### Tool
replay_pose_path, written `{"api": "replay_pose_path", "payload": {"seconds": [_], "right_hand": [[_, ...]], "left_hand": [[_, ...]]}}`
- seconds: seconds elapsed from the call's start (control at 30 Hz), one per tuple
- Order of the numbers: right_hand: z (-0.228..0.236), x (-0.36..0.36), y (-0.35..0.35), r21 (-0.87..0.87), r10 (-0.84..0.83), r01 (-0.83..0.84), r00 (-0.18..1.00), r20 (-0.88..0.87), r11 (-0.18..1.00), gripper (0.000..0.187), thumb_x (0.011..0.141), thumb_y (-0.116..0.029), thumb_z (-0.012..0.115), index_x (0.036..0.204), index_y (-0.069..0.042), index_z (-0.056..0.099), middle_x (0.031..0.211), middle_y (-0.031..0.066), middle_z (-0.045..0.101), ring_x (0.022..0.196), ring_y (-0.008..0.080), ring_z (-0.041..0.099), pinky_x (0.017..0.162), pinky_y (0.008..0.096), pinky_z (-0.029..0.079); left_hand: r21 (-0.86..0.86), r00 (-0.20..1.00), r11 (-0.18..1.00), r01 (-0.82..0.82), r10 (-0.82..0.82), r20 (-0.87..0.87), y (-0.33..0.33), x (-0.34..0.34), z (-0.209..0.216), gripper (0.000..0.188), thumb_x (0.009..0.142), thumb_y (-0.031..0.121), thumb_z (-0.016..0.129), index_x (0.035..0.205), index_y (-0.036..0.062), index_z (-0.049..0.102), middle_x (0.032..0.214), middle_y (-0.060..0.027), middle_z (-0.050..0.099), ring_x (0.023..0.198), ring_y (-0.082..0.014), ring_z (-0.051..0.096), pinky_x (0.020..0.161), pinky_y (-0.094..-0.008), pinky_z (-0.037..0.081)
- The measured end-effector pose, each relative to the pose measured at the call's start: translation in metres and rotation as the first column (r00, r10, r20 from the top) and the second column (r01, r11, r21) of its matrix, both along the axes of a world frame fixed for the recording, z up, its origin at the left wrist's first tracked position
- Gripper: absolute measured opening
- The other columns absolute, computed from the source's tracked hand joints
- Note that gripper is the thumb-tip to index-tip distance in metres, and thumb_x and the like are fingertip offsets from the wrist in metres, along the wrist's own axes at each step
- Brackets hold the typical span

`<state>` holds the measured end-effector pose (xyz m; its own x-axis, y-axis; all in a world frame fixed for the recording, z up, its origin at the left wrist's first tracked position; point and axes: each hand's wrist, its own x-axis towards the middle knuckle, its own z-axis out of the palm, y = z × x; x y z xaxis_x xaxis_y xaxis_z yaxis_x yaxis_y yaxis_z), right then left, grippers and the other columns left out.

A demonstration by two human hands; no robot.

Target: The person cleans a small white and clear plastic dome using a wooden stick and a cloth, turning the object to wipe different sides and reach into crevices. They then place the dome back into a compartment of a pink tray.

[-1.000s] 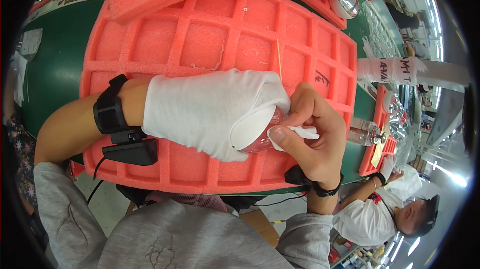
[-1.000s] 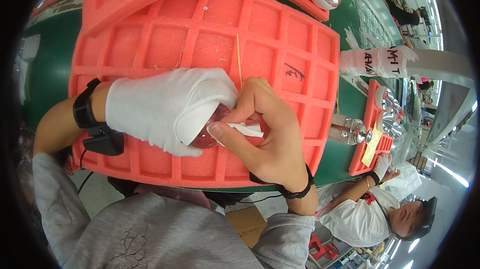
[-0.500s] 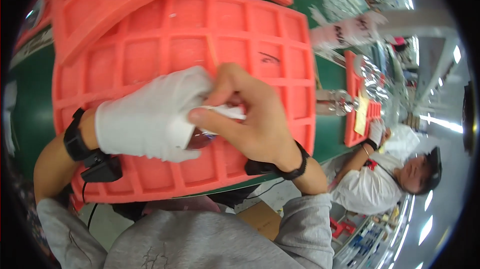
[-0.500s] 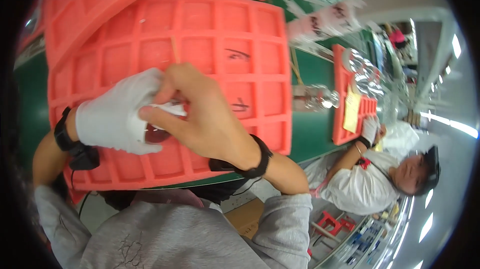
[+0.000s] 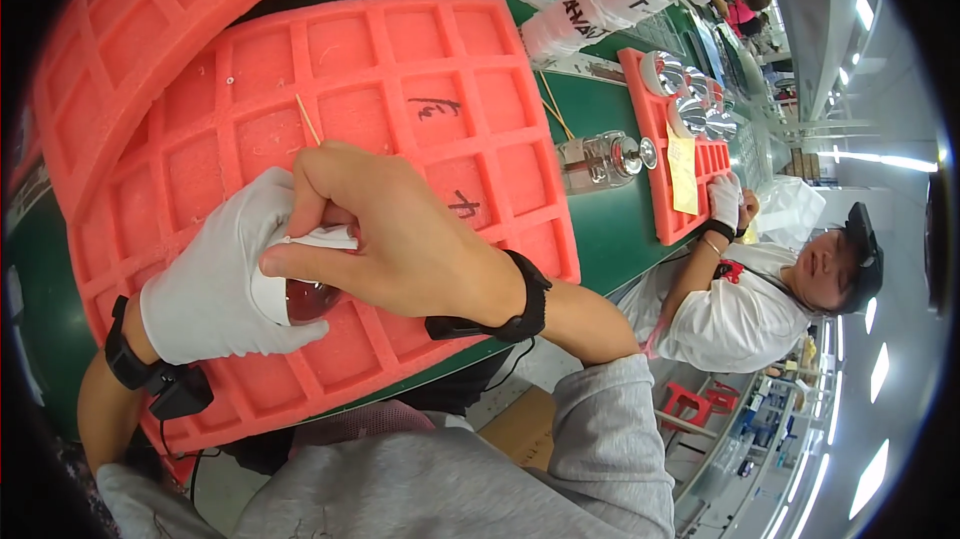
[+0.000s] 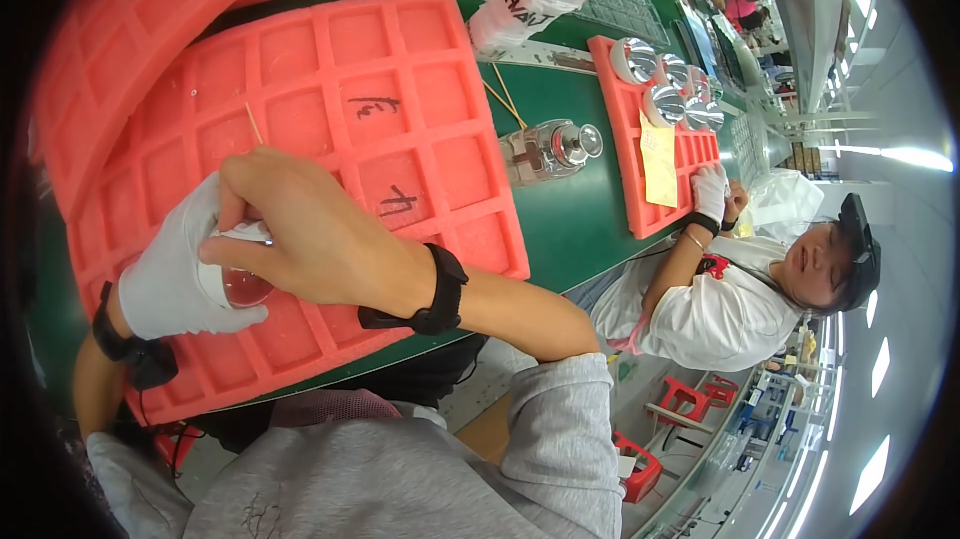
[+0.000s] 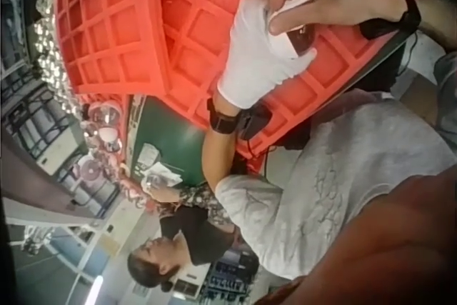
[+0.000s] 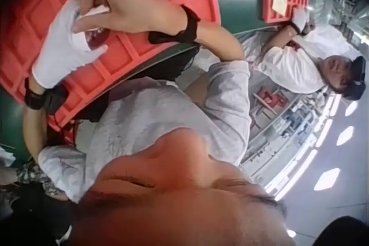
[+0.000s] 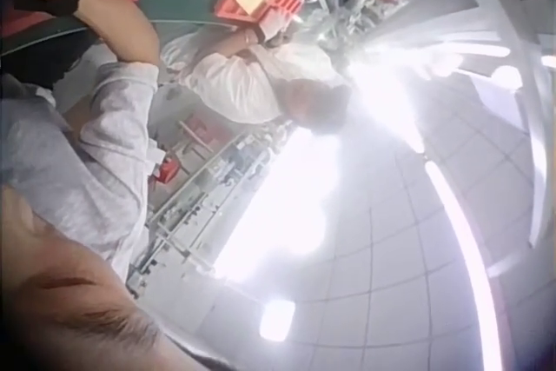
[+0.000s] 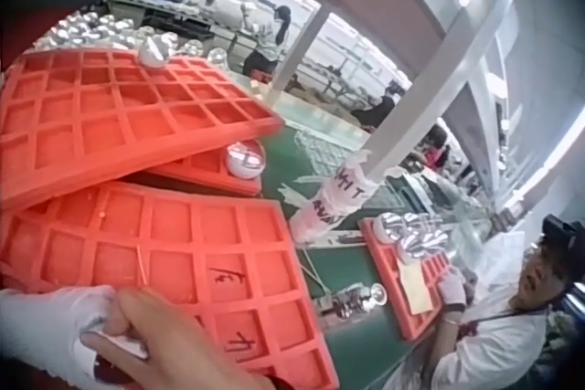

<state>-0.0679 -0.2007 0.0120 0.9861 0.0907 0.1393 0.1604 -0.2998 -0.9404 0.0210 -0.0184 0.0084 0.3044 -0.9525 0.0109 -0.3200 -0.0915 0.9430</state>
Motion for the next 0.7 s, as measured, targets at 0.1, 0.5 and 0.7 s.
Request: {"api": "replay_pose_path", "payload": {"seconds": [0.1,0.5,0.7], "right_hand": [[-0.008,0.008,0.007,-0.069,-0.050,0.061,0.987,0.151,0.996,0.030,0.086,-0.017,0.084,0.083,-0.004,0.057,0.081,0.0078,0.055,0.065,0.0213,0.053,0.058,0.0340,0.043],[-0.013,0.005,-0.003,-0.144,0.140,-0.091,0.913,0.382,0.985,0.033,0.085,-0.021,0.084,0.083,-0.004,0.055,0.080,0.0088,0.056,0.073,0.0277,0.057,0.062,0.0385,0.044],[-0.012,0.016,-0.002,-0.174,0.083,-0.038,0.963,0.257,0.984,0.031,0.086,-0.019,0.083,0.085,-0.005,0.056,0.082,0.0086,0.056,0.074,0.0271,0.056,0.064,0.0376,0.044]], "left_hand": [[0.023,0.981,0.998,-0.052,0.055,-0.184,0.005,-0.003,0.001,0.056,0.067,0.017,0.083,0.118,0.0067,0.064,0.116,-0.0136,0.059,0.106,-0.0346,0.056,0.094,-0.0437,0.049],[0.104,0.993,0.994,0.026,-0.014,-0.115,0.006,-0.004,0.001,0.062,0.066,0.015,0.086,0.121,0.0066,0.059,0.116,-0.0115,0.058,0.112,-0.0281,0.058,0.098,-0.0401,0.049],[0.251,0.888,0.968,0.025,0.094,-0.450,0.004,0.003,0.030,0.058,0.068,0.020,0.085,0.120,0.0078,0.063,0.109,-0.0150,0.056,0.108,-0.0352,0.056,0.095,-0.0429,0.050]]}}
